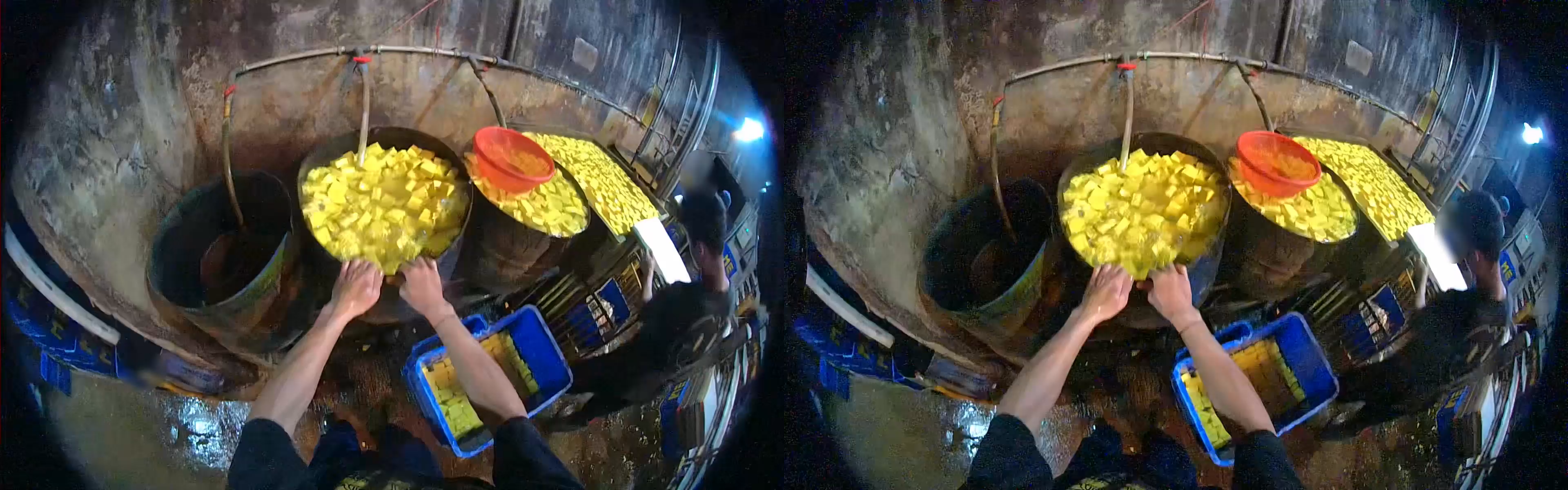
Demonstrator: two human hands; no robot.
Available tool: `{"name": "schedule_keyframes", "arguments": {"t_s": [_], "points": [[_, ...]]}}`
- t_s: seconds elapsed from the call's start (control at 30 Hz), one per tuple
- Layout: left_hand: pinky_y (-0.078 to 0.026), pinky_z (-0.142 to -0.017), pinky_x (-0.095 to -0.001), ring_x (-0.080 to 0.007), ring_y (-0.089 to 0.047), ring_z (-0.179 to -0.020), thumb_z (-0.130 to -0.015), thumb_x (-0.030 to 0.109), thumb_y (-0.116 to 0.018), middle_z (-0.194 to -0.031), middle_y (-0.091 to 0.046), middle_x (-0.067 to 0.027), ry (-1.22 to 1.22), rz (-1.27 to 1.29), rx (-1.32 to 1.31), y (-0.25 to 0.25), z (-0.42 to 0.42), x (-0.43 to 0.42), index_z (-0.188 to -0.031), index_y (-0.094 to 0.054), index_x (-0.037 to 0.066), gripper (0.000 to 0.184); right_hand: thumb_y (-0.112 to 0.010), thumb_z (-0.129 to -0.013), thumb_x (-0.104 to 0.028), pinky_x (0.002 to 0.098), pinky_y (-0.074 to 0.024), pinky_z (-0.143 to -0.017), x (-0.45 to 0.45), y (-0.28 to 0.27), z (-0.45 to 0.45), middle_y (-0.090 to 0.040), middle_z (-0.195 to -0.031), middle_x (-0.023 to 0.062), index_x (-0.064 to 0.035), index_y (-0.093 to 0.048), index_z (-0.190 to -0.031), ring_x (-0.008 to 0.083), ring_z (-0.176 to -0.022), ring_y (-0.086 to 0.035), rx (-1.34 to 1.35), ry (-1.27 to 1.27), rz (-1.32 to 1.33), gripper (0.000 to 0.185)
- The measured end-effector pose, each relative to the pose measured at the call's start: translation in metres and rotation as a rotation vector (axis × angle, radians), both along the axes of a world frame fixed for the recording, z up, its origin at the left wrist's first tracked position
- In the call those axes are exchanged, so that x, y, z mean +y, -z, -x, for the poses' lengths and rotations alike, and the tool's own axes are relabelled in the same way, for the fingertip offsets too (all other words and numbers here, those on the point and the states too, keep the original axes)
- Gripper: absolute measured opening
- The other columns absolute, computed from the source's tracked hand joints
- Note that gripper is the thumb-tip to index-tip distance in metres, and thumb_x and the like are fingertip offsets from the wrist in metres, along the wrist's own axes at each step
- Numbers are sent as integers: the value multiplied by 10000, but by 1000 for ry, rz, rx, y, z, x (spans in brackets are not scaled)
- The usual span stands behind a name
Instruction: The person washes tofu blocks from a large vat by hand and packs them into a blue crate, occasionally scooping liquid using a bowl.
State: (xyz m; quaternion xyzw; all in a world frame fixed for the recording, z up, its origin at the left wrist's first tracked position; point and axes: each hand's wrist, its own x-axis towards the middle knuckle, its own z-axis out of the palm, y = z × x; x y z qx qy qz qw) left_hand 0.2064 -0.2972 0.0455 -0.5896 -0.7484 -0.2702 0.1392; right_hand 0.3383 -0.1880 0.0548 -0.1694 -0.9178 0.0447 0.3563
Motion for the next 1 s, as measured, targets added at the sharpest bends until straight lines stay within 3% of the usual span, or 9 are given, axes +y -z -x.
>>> {"name": "schedule_keyframes", "arguments": {"t_s": [0.37, 0.47, 0.57, 0.63, 0.7, 0.73, 0.83, 0.9, 1.0], "points": [[-418, -684, -447, -356, -566, -779, -900, 209, -497, -770, -598, -155, 175, 9, -45, -18, 42, 22, -759, -564, 24, 242, -662, -758, -291, 391, -380, -781, 15, -20, 19, -620, -799, 71, -80, -642, -742, 253, -854, -561, -123, 43, 203, 213], [-460, -585, -431, -385, -603, -670, -903, 225, -519, -718, -612, -205, 253, 236, -411, -34, 71, 42, -800, -563, -30, 278, -663, -755, -290, 402, -380, -779, 19, -30, 24, -615, -794, 82, -73, -645, -741, 257, -873, -558, -231, 77, 197, 219], [-487, -665, -422, -329, -634, -706, -845, 228, -602, -757, -644, -162, 309, 440, -615, -26, 122, 75, -948, -587, 14, 238, -641, -781, -315, 424, -421, -738, 29, -49, 33, -619, -785, 114, -68, -662, -762, 298, -818, -584, -300, 50, 208, 248], [-496, -761, -393, -291, -627, -831, -793, 204, -648, -889, -637, -146, 335, 491, -514, -18, 153, 102, -1072, -546, 23, 348, -624, -798, -352, 456, -459, -649, 47, -56, 42, -634, -784, 160, -80, -678, -786, 362, -730, -602, -489, 4, 527, 277], [-469, -871, -418, -322, -578, -969, -767, 196, -667, -1057, -561, -185, 296, 588, -371, -14, 173, 126, -1124, -499, 16, 433, -620, -802, -356, 486, -469, -588, 64, -53, 61, -636, -783, 207, -101, -674, -857, 408, -674, -599, -549, 71, 399, 266], [-420, -939, -494, -388, -499, -1083, -766, 196, -668, -1263, -426, -257, 369, 721, -473, -4, 179, 142, -1264, -416, -4, 593, -615, -803, -359, 492, -476, -606, 74, -50, 77, -633, -772, 213, -109, -663, -903, 407, -673, -599, -527, 156, 452, 274], [-381, -959, -554, -421, -438, -1141, -771, 215, -672, -1375, -313, -287, 275, 815, -218, -8, 170, 160, -1377, -302, -26, 750, -642, -774, -316, 471, -500, -670, 112, -38, 123, -618, -776, 198, -123, -587, -1107, 383, -737, -601, -520, 274, 534, 388], [-403, -953, -479, -392, -410, -1176, -775, 212, -676, -1437, -219, -298, 372, 913, 122, 20, 176, 183, -1423, -217, -31, 830, -679, -728, -268, 445, -505, -724, 131, -18, 147, -580, -944, 186, -152, -515, -1201, 370, -867, -582, -418, 127, 271, 513], [-438, -791, -387, -323, -500, -1055, -835, 207, -580, -1355, -385, -257, 239, 1100, 491, 46, 176, 198, -1390, -359, 32, 622, -686, -707, -209, 430, -499, -768, 135, 6, 174, -494, -1108, 180, -154, -462, -1233, 373, -1006, -522, -629, 168, 201, 575]]}}
